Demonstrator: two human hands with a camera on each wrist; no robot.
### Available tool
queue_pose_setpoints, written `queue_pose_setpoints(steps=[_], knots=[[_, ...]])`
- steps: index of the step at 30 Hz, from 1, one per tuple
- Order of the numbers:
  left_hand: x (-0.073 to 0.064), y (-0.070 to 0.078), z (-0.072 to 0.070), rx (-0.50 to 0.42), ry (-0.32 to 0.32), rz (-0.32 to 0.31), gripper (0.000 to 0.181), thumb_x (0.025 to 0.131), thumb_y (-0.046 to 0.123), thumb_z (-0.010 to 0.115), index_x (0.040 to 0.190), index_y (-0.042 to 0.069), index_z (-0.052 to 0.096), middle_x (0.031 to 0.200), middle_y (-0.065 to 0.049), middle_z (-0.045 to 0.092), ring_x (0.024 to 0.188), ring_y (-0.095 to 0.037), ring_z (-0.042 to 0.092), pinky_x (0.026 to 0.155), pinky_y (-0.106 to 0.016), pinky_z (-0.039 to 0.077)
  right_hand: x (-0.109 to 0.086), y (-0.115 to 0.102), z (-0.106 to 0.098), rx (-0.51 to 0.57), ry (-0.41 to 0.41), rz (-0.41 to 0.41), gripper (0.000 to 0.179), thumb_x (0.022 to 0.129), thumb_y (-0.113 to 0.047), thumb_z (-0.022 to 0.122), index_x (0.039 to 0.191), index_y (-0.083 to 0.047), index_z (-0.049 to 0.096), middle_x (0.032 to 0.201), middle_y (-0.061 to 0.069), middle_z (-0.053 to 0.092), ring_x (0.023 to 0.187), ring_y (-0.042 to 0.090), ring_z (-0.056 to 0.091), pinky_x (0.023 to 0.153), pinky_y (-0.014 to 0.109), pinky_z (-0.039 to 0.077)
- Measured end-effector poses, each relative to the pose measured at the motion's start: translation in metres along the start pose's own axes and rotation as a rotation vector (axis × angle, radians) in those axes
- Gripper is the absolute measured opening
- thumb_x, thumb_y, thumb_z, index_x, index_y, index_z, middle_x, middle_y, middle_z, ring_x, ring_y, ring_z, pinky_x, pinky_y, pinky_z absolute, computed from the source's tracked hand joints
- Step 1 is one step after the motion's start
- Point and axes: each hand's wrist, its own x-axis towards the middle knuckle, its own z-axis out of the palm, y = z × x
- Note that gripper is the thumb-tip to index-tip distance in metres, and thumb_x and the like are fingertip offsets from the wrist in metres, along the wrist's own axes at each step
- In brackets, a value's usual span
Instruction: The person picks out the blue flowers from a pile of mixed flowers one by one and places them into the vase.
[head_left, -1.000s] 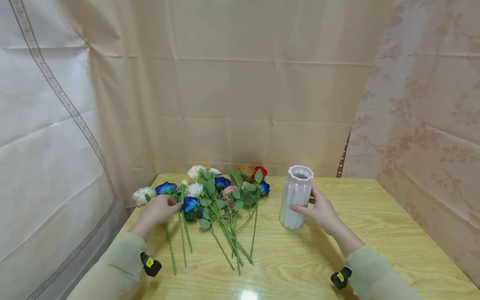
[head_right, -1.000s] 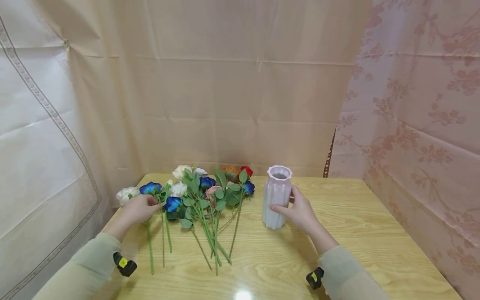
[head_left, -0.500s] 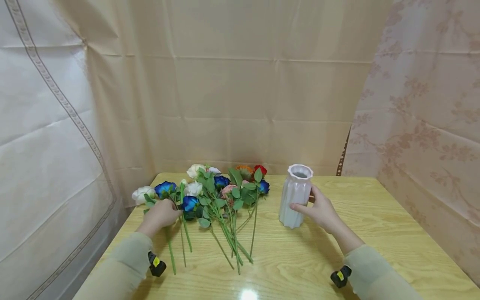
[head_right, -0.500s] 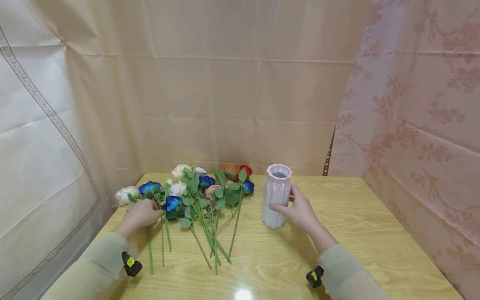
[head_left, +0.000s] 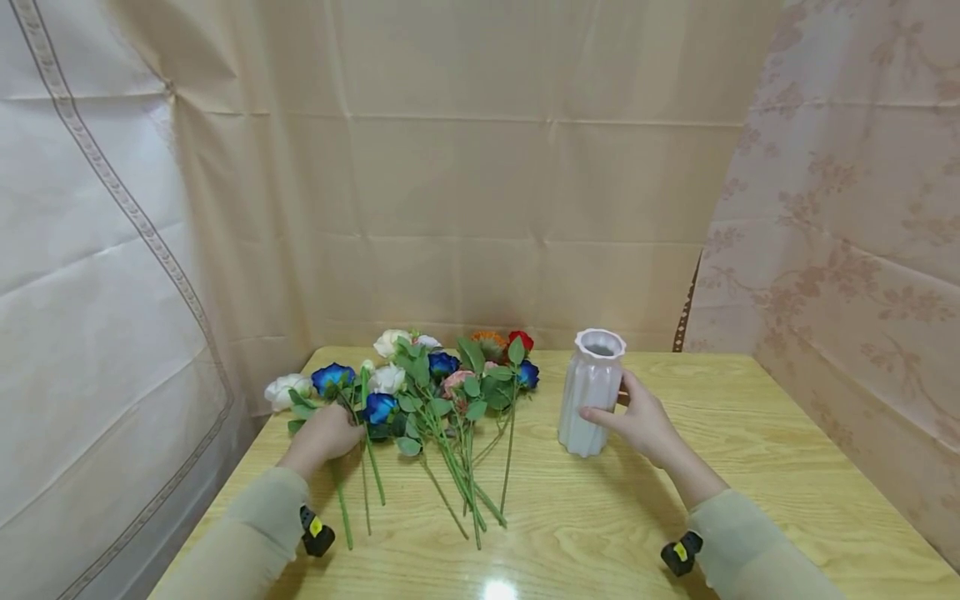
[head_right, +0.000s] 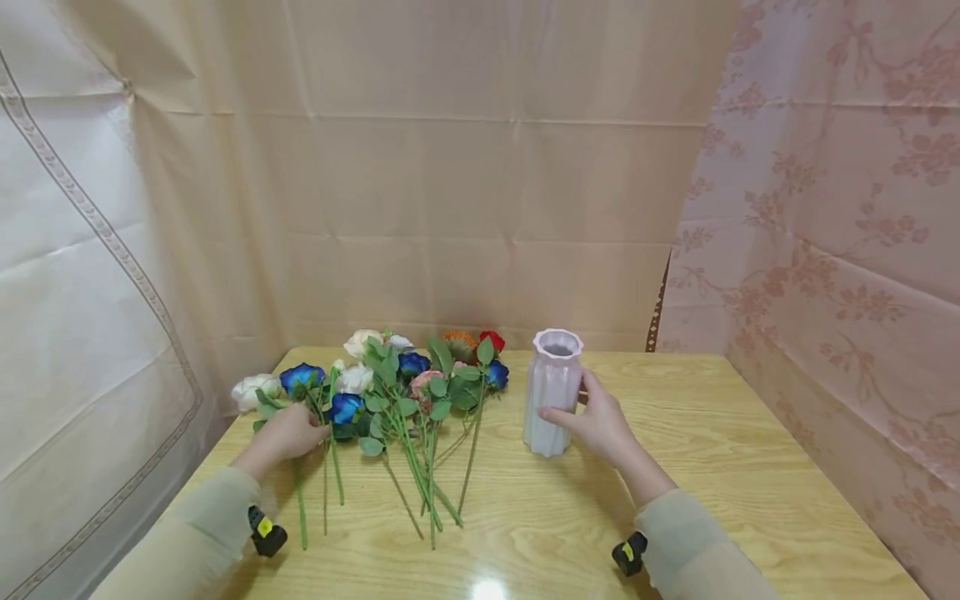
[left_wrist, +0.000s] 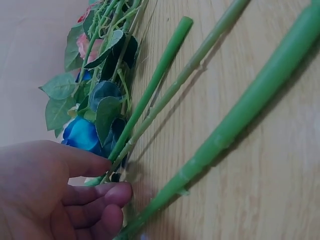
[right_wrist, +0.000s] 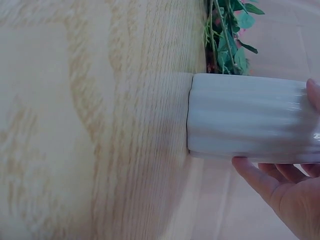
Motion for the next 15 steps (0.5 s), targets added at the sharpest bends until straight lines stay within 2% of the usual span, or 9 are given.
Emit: queue_pose_setpoints(steps=[3, 7, 11, 15], knots=[[0.0011, -0.0033, 0.0020, -0.019, -0.005, 0.013, 0.045, 0.099, 0.023, 0.063, 0.056, 0.009, 0.061, 0.051, -0.004, 0.056, 0.043, -0.015, 0.044, 0.051, -0.033, 0.042, 0.0001, 0.0000, 0.0000, 0.001, 0.001, -0.002, 0.097, 0.084, -0.044, 0.084, 0.157, -0.010, 0.030, 0.144, 0.021, 0.049, 0.131, 0.047, 0.049, 0.096, 0.059, 0.050], [0.0035, -0.0069, 0.0043, -0.061, -0.006, 0.017, 0.042, 0.099, 0.020, 0.062, 0.060, 0.007, 0.065, 0.054, -0.005, 0.061, 0.045, -0.016, 0.049, 0.053, -0.032, 0.043, 0.0003, -0.0001, 0.0001, 0.005, 0.002, -0.004, 0.096, 0.084, -0.044, 0.084, 0.157, -0.010, 0.031, 0.144, 0.021, 0.049, 0.131, 0.047, 0.050, 0.096, 0.059, 0.050], [0.0048, -0.0092, 0.0042, -0.138, -0.014, -0.015, 0.034, 0.098, 0.016, 0.063, 0.066, 0.005, 0.070, 0.060, -0.006, 0.064, 0.050, -0.018, 0.056, 0.054, -0.032, 0.044, 0.0003, -0.0002, 0.0000, 0.002, -0.001, -0.002, 0.097, 0.084, -0.045, 0.084, 0.157, -0.010, 0.030, 0.145, 0.022, 0.049, 0.131, 0.047, 0.049, 0.096, 0.059, 0.050], [0.0036, -0.0106, 0.0019, -0.210, -0.022, -0.042, 0.027, 0.096, 0.013, 0.063, 0.074, 0.001, 0.072, 0.064, -0.007, 0.066, 0.053, -0.019, 0.057, 0.054, -0.031, 0.044, 0.0000, 0.0000, -0.0004, -0.005, -0.001, 0.005, 0.099, 0.084, -0.046, 0.084, 0.158, -0.011, 0.029, 0.146, 0.022, 0.048, 0.132, 0.047, 0.048, 0.097, 0.059, 0.050]])
